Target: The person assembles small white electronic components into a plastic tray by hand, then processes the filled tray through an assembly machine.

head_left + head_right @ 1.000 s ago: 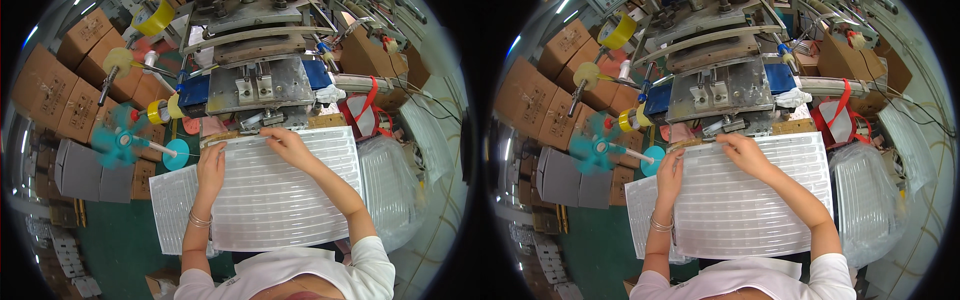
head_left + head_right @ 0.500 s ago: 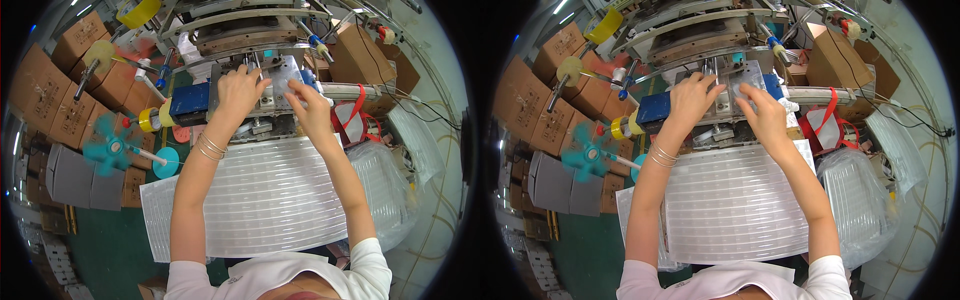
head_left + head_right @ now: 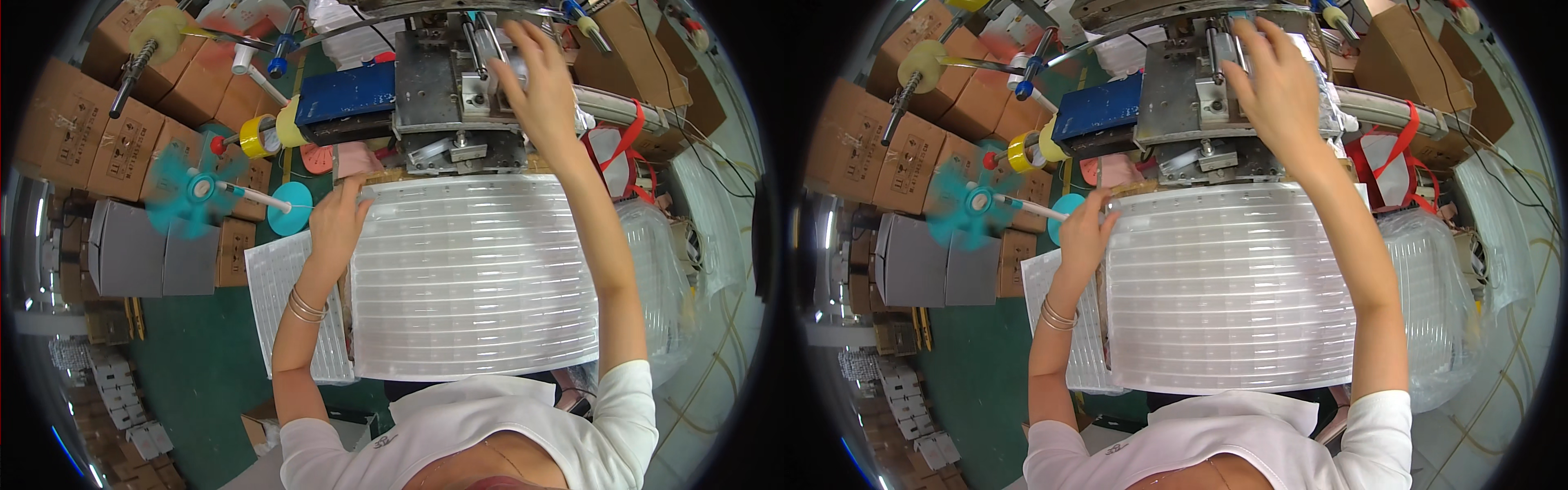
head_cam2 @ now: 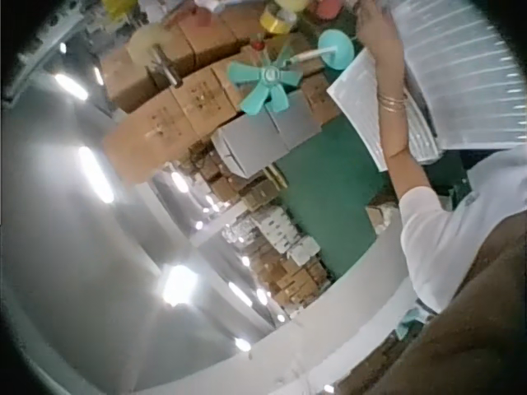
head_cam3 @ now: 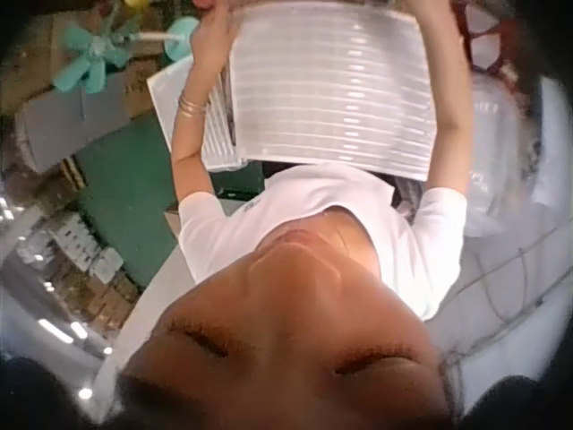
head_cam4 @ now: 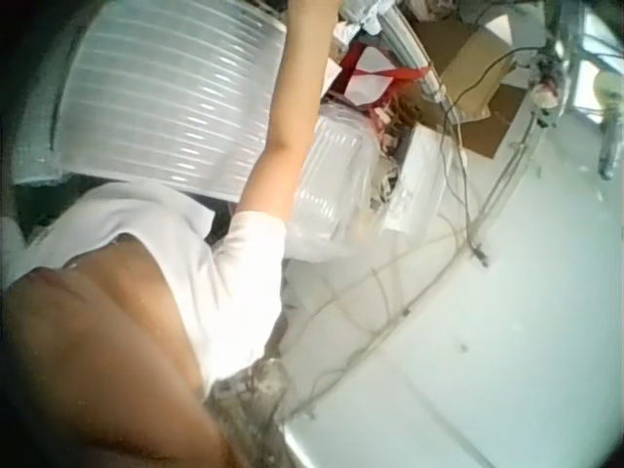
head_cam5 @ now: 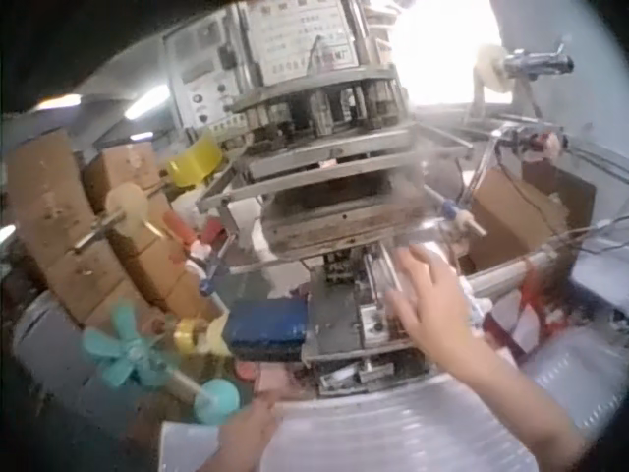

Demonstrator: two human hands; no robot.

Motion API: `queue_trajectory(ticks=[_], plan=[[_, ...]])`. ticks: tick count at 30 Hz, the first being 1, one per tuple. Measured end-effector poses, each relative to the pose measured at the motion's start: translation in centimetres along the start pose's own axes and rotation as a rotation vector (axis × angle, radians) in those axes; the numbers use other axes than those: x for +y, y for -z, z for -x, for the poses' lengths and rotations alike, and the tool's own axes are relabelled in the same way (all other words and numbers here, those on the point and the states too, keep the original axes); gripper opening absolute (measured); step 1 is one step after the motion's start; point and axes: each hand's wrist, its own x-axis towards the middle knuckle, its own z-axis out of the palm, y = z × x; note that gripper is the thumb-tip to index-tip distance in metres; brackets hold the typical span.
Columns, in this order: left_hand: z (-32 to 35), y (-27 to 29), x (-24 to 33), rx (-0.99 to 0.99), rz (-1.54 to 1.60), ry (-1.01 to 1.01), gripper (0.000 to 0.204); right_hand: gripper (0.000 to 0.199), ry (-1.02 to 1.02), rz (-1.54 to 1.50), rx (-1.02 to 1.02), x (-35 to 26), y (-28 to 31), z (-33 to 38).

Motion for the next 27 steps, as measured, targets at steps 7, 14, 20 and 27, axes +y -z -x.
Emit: queue_trajectory(ticks=[7,14,20,27], plan=[[1.9,-1.5,-2.3,-0.273,-0.109,-0.128,0.031,0.034,0.12,-0.441,-0.638,-9.9,0.6,10.8],[2.8,-1.6,-1.4,-0.178,0.043,0.179,0.037,0.025,0.323,-0.158,-1.034,-8.8,-2.2,15.9],[0.3,-3.2,1.4,-0.095,-0.045,-0.201,0.029,0.023,0.032,-0.535,-0.857,-7.3,-1.0,15.0],[1.0,-4.4,-0.6,-0.232,-0.107,-0.085,0.025,0.033,-0.485,-0.66,-0.72,-4.6,3.6,9.8]])
